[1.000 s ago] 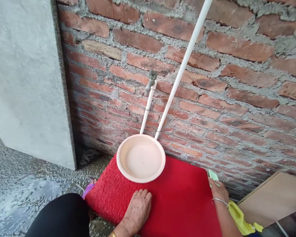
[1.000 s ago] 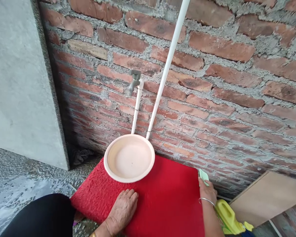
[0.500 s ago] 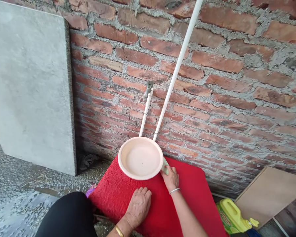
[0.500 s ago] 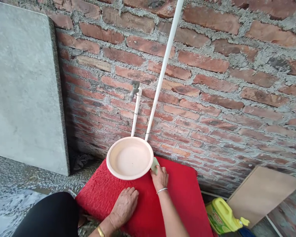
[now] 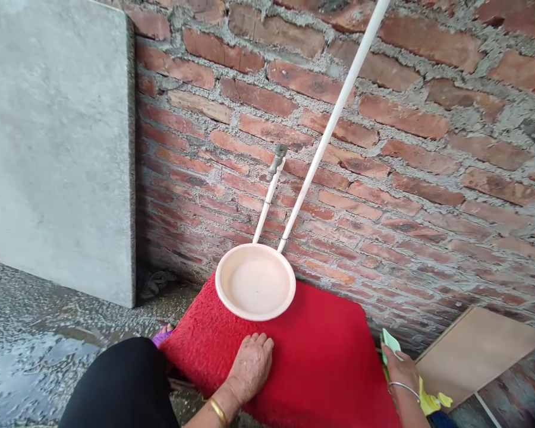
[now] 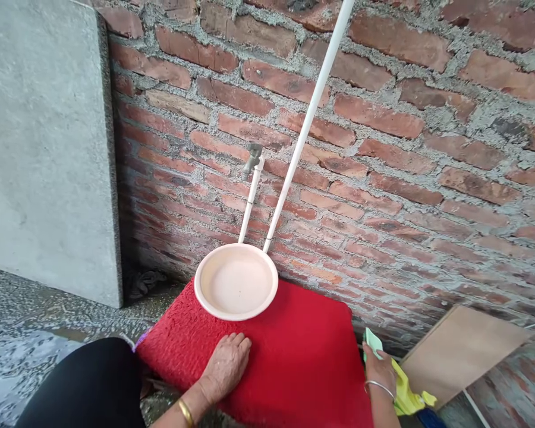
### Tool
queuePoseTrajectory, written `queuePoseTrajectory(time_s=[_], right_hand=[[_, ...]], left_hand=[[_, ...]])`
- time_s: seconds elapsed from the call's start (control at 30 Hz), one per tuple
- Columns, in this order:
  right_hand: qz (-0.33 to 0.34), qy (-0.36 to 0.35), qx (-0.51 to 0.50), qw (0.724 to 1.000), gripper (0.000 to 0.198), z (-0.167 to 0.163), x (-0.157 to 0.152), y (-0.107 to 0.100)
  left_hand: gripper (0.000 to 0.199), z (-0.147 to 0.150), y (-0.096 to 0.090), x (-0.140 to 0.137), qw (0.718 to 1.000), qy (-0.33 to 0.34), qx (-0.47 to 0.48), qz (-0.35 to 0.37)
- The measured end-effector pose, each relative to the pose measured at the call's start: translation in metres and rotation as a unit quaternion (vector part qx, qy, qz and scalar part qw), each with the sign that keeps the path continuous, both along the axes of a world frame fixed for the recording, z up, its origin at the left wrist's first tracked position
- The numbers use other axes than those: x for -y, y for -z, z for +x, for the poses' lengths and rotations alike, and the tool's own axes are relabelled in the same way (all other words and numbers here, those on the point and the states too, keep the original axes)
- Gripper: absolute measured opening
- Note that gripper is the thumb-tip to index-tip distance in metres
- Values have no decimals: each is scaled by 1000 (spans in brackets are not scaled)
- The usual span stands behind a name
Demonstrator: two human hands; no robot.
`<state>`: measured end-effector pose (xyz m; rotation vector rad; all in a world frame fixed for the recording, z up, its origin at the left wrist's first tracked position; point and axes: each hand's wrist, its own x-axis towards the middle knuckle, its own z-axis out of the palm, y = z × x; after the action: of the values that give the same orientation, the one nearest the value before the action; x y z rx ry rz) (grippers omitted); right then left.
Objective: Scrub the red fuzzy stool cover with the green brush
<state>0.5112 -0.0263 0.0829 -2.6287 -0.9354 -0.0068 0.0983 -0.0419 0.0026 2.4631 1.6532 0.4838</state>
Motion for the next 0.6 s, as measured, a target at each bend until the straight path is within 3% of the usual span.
queuePoseTrajectory(time_s=[0.1, 0.23, 0.37, 0.43, 0.5, 0.6], right_hand=[[16, -39, -35, 998, 56, -29, -20, 10], [45, -133, -51, 989, 60, -105, -59, 28], [59, -243, -39, 967, 48, -192, -79, 47], [59, -293, -27, 954, 38, -219, -79, 54], [57, -323, -11, 945, 32, -227, -77, 57], [47, -320, 12, 946, 31, -198, -69, 54]], left_hand=[[29, -1, -3, 0, 1000, 1, 4, -7], [29, -2, -4, 0, 1000, 4, 1, -6], [31, -3, -1, 0, 1000, 1, -7, -2], [32, -4, -1, 0, 1000, 2, -11, -1], [32, -4, -1, -1, 1000, 4, -14, -2], [30, -4, -4, -1, 1000, 8, -17, -8]])
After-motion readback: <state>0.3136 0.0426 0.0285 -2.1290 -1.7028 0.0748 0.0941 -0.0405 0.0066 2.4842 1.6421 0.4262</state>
